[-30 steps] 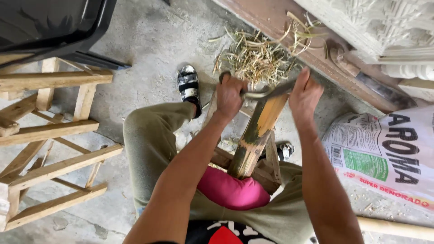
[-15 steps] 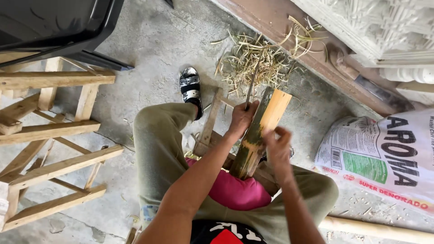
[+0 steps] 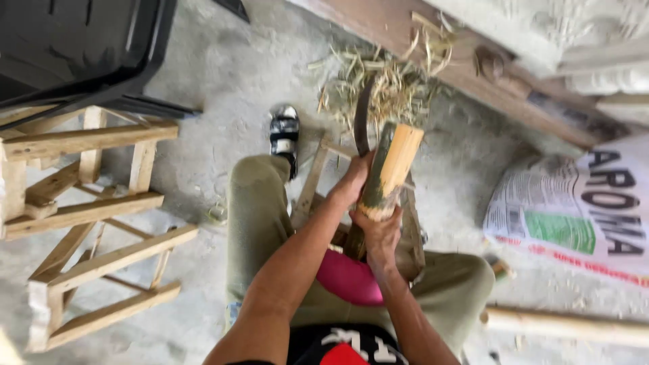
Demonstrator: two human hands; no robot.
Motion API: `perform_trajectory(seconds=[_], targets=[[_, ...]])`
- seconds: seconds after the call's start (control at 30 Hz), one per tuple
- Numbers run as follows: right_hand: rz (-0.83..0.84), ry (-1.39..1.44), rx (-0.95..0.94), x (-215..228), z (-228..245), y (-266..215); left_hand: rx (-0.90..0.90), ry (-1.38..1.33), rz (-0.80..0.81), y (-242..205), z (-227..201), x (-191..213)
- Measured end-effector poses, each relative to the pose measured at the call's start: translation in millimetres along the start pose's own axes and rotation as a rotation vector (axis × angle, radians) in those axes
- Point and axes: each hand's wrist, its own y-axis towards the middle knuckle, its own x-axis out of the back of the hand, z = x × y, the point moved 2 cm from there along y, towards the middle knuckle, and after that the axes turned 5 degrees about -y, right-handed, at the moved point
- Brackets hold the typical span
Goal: Shaving the outer layer of a bamboo pole using a curved blade.
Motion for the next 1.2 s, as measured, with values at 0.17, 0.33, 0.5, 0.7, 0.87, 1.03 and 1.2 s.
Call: perform_trajectory(seconds=[0.17,0.33,0.5,0.7,0.87,1.03,1.2], targets=[[0.342,0.308,0.129,23,-33,37,-0.287,0.295,-0.273,-38,3,-33],[0.788,0.615,0.032,18,-88,78,-0.716,0.753,-0.523,-71,-1,-68],[0.837,0.729,0.014,21,-90,68,-0.874,0.804,-0.592,-71,1,-64],[0.684,0.425,0.137,47,-21,38,-0.553,0.677,-0.510,-69,5,-56],[0.377,0.336,0.519,66,17,128,-0.667,0.532,-0.454,-59,22,-39],[0.144,-0.230,0.733,52,138,104,-0.606,0.410,-0.591,-87,27,-32],[0.127,-0.725,0.532,43,160,100,-0.592,0.573,-0.703,-118,57,-14]])
